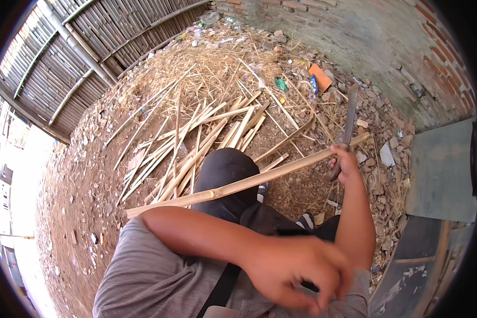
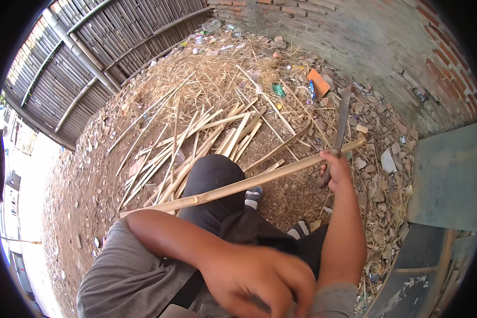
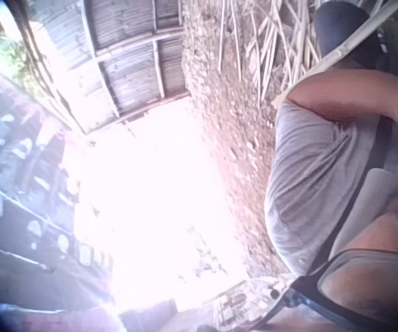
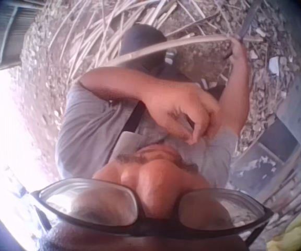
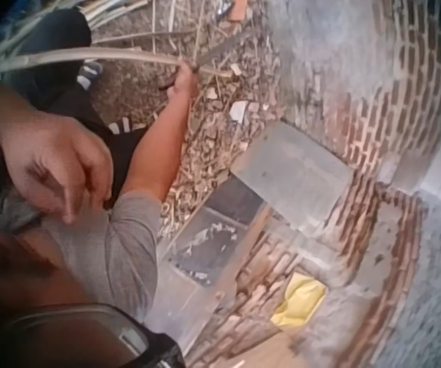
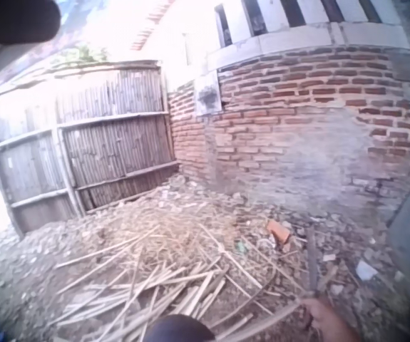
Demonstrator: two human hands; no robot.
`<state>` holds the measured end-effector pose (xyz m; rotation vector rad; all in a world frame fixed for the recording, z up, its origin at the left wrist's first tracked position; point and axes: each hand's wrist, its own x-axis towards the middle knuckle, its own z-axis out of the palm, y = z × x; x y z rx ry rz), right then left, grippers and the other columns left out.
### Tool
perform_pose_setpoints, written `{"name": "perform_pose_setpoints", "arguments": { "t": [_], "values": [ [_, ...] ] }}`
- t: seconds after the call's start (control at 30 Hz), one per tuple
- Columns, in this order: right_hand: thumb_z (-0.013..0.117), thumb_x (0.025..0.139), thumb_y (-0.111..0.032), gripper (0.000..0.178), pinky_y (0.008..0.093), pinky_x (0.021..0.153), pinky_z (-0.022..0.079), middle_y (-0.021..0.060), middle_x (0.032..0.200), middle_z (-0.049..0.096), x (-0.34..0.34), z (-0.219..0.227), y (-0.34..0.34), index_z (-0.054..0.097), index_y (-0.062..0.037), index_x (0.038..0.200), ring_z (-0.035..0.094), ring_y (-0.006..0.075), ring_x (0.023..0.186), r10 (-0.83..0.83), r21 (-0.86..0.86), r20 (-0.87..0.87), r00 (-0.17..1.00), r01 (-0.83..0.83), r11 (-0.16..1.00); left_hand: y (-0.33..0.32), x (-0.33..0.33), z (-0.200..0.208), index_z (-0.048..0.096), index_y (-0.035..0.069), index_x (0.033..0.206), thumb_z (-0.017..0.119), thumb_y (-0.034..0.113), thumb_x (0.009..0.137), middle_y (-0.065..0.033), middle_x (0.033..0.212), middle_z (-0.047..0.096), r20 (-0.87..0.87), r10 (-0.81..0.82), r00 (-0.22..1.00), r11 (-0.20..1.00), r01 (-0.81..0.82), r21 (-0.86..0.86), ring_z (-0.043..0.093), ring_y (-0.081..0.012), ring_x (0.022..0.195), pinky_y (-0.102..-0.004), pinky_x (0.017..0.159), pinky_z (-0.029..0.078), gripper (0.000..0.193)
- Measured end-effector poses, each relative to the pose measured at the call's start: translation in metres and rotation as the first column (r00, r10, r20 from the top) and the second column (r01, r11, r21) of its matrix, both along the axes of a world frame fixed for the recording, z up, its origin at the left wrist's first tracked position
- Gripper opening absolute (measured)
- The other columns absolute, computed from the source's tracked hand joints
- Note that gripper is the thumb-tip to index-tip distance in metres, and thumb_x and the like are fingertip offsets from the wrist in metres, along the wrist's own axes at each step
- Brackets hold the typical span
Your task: The person holds a thin strip of bamboo by hand and repeatedly shaves the surface with a large knife, working outdoors over a pile of wood scraps.
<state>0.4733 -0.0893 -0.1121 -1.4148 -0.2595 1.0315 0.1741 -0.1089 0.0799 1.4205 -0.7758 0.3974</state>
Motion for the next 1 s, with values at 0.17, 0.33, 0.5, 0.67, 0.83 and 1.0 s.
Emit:
{"name": "perform_pose_setpoints", "arguments": {
  "t": [0.17,0.33,0.5,0.67,0.83,1.0],
  "values": [
    [0.076,0.087,-0.016,0.02,0.0289,0.052,0.046,0.0009,0.085,0.058,-0.01,0.014,-0.004,0.063,-0.009,0.1,0.053,0.0104,0.06,-0.047,-0.004,0.051,0.998,0.047,0.999,0.087,-0.104,-0.028,0.054,0.004,0.132,0.091,0.03,0.072,-0.0215,0.135,0.053,0.242,0.962,0.126,-0.106,-0.647,0.755,0.058,-0.0393,0.12,-0.0461,0.097,0.049,0.075],
    [0.075,0.088,-0.016,0.016,0.0279,0.053,0.046,0.0005,0.084,0.058,-0.021,0.024,0.0,0.063,-0.0099,0.096,0.053,0.0101,0.06,0.01,0.01,0.097,0.995,-0.011,1.0,0.076,-0.189,-0.074,0.058,0.007,0.126,0.081,0.048,0.078,-0.0177,0.125,0.061,0.085,0.994,-0.072,-0.097,-0.176,0.98,0.062,-0.0379,0.112,-0.0485,0.091,0.05,0.067],
    [0.074,0.089,-0.017,0.015,0.0279,0.054,0.046,0.0012,0.083,0.061,-0.028,0.025,-0.002,0.064,-0.0073,0.096,0.056,0.0099,0.06,0.057,-0.025,0.265,0.963,-0.053,0.998,0.05,-0.21,-0.103,0.063,0.007,0.106,0.068,0.052,0.09,-0.0147,0.094,0.069,-0.033,0.973,-0.229,0.005,-0.12,0.993,0.069,-0.0377,0.082,-0.0495,0.071,0.053,0.048],
    [0.075,0.09,-0.025,0.027,0.0347,0.061,0.052,0.0068,0.085,0.068,-0.042,0.058,-0.007,0.067,-0.0028,0.104,0.064,0.0163,0.066,0.236,-0.28,0.647,0.725,-0.063,0.958,0.05,-0.22,-0.122,0.062,0.006,0.097,0.064,0.052,0.093,-0.0162,0.081,0.068,-0.059,0.966,-0.253,0.017,-0.166,0.986,0.068,-0.0395,0.074,-0.0513,0.065,0.052,0.046],
    [0.077,0.087,-0.03,0.027,0.045,0.069,0.053,0.0108,0.082,0.07,-0.078,0.109,-0.022,0.068,-0.0101,0.103,0.07,0.0296,0.078,0.391,-0.379,0.901,0.188,-0.099,0.92,0.054,-0.211,-0.121,0.063,0.002,0.093,0.066,0.049,0.093,-0.0184,0.074,0.067,-0.118,0.956,-0.268,0.054,-0.236,0.97,0.068,-0.0401,0.073,-0.0492,0.063,0.052,0.047],
    [0.078,0.082,-0.036,0.03,0.0488,0.072,0.053,0.0131,0.082,0.07,-0.094,0.096,-0.016,0.066,-0.0116,0.096,0.069,0.0362,0.083,0.717,-0.664,0.693,-0.072,-0.452,0.596,0.059,-0.208,-0.116,0.063,-0.002,0.091,0.076,0.03,0.087,-0.0182,0.066,0.061,-0.213,0.94,-0.265,0.11,-0.358,0.927,0.063,-0.0356,0.061,-0.0437,0.058,0.048,0.034]
  ]
}}
